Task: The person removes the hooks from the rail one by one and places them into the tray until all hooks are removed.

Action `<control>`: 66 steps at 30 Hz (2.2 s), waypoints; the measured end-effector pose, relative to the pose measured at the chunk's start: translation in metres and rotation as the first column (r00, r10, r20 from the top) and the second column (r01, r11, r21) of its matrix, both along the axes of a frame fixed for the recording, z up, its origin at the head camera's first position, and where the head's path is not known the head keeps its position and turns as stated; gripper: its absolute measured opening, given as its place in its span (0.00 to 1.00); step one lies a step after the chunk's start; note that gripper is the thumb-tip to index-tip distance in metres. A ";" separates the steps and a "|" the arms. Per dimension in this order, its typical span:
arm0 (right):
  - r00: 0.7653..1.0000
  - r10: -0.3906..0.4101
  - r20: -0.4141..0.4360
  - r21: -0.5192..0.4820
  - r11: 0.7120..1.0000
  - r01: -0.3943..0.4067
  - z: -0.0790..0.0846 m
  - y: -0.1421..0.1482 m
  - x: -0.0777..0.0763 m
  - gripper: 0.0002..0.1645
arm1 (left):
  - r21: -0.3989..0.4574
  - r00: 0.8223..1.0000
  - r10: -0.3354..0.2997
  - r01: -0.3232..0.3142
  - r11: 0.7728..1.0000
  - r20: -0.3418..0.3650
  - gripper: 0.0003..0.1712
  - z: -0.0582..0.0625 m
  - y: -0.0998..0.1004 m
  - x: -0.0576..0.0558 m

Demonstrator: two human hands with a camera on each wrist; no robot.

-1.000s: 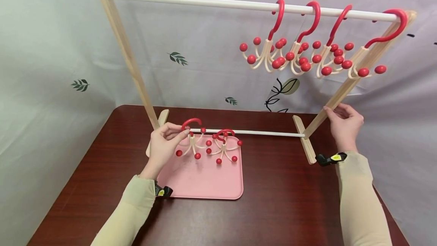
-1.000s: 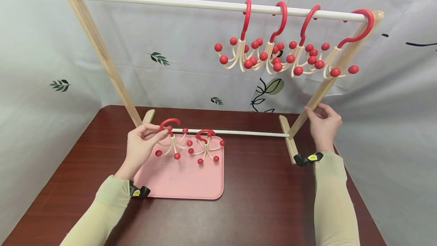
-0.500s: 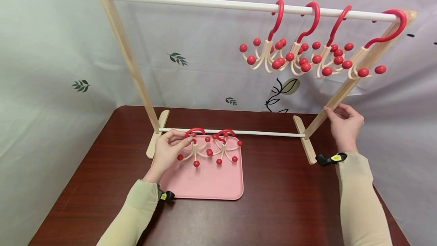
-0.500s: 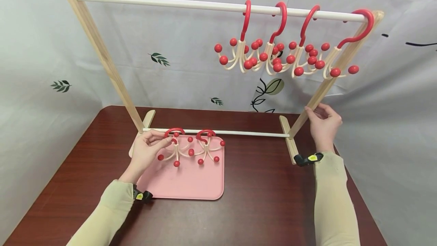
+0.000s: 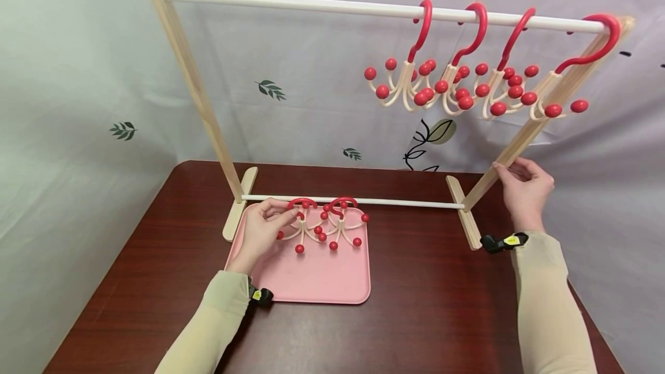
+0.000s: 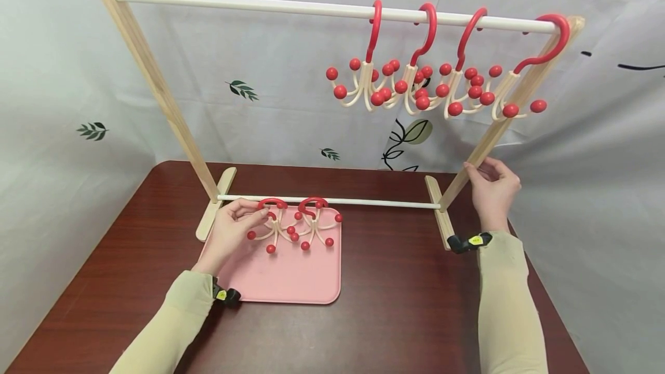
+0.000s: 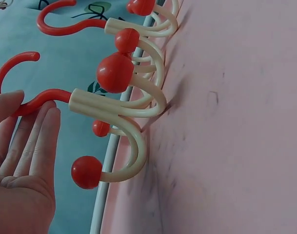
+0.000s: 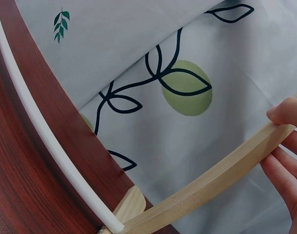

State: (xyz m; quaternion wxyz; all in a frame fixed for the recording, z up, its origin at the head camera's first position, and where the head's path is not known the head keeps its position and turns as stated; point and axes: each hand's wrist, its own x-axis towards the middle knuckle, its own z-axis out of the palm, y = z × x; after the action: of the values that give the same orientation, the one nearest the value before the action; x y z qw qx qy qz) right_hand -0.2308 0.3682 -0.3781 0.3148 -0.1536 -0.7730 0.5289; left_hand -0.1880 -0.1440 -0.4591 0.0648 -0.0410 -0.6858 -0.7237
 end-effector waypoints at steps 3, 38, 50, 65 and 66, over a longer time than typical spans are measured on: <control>1.000 0.002 0.000 -0.005 1.000 -0.002 0.000 0.000 0.000 0.22 | 0.012 1.000 0.005 -0.006 1.000 0.025 0.13 -0.001 0.001 0.000; 1.000 -0.002 0.009 0.008 1.000 0.002 -0.001 0.001 0.000 0.22 | -0.041 0.978 -0.055 0.048 0.998 -0.202 0.24 0.041 -0.013 -0.012; 1.000 0.003 -0.003 0.001 1.000 -0.003 -0.002 0.001 0.000 0.22 | -0.045 0.935 -0.063 0.051 0.998 -0.348 0.20 0.105 0.010 -0.016; 1.000 0.000 0.021 0.020 1.000 -0.001 0.000 0.002 0.000 0.24 | 0.003 0.894 -0.054 0.061 0.998 -0.444 0.19 0.166 0.045 -0.023; 1.000 0.001 0.020 0.020 1.000 -0.002 -0.001 0.003 0.000 0.24 | 0.010 0.891 -0.054 0.065 0.998 -0.451 0.19 0.169 0.048 -0.024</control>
State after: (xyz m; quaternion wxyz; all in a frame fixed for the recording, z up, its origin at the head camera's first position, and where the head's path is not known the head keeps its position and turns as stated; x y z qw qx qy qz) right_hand -0.2306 0.3708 -0.3787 0.3084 -0.1552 -0.7814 0.5199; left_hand -0.2119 -0.0964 -0.2901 0.2001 -0.2275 -0.6415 -0.7048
